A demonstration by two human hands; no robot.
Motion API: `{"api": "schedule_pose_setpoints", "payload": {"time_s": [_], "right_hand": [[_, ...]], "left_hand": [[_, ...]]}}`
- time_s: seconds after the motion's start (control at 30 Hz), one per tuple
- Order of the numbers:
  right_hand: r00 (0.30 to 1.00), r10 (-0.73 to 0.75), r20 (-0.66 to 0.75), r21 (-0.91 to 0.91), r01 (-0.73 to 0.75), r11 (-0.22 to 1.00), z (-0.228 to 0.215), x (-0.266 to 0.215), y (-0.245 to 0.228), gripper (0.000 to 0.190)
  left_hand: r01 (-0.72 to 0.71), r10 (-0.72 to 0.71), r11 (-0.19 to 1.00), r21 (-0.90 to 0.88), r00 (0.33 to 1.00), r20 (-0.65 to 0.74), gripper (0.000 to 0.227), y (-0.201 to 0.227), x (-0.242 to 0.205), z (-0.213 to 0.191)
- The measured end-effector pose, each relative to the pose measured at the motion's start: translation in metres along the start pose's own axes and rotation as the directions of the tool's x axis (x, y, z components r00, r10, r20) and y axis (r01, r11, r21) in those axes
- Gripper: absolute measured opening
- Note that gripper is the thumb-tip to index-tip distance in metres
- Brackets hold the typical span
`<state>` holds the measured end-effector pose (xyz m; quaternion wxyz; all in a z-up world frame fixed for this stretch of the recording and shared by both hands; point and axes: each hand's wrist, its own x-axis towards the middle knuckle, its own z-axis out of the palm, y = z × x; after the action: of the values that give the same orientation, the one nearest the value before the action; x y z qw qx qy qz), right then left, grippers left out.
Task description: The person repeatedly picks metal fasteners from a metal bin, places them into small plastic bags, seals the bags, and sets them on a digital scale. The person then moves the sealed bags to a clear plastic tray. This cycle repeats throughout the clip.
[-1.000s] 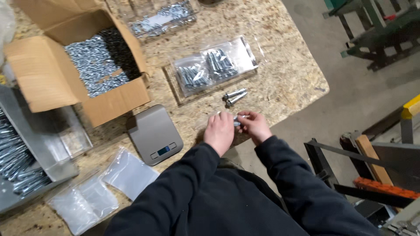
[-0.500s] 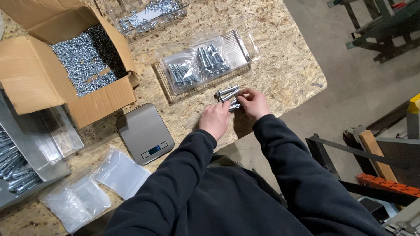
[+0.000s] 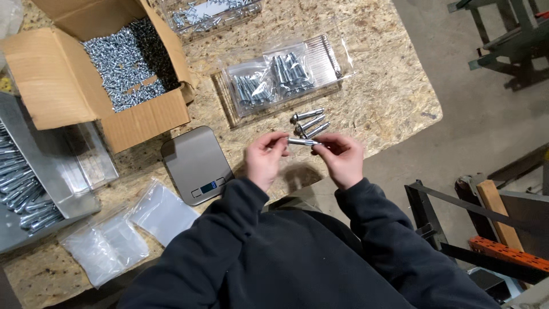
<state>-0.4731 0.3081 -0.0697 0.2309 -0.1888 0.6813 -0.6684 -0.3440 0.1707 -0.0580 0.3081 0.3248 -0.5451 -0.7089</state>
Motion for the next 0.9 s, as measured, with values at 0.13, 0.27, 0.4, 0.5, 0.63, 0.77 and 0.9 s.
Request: {"api": "schedule_pose_setpoints", "payload": {"time_s": [0.13,0.27,0.4,0.5,0.63,0.77,0.9], "right_hand": [[0.997,-0.078,0.023,0.051,0.077,0.996,0.02,-0.008,-0.009,0.025],[0.999,-0.035,0.01,0.086,0.034,0.996,0.034,-0.01,-0.022,0.023],[0.998,0.052,-0.027,0.118,-0.049,0.992,0.033,-0.002,-0.021,0.021],[0.998,0.047,-0.044,0.145,-0.04,0.989,0.023,0.005,-0.005,0.022],[0.997,0.059,-0.043,0.164,-0.051,0.985,0.021,0.007,0.001,0.02],[0.996,0.075,-0.057,0.137,-0.067,0.988,0.025,0.007,0.001,0.023],[0.996,0.066,-0.059,0.1,-0.06,0.993,0.028,0.01,0.001,0.024]], "left_hand": [[-0.163,0.167,0.984,0.067,0.984,-0.055,0.014,0.013,0.001,-0.016],[-0.265,0.27,0.958,0.107,0.962,-0.038,0.01,0.017,0.004,-0.026],[-0.334,0.256,0.778,0.533,0.942,0.218,0.016,0.003,0.012,-0.053],[-0.427,0.219,0.269,0.863,0.9,0.377,0.05,-0.028,0.008,-0.085],[-0.354,0.18,0.171,0.919,0.929,0.324,0.059,-0.071,0.003,-0.098],[-0.364,0.173,0.195,0.911,0.927,0.333,0.031,-0.097,0.009,-0.104],[-0.46,0.286,0.123,0.88,0.865,0.412,0.033,-0.092,0.009,-0.103]]}}
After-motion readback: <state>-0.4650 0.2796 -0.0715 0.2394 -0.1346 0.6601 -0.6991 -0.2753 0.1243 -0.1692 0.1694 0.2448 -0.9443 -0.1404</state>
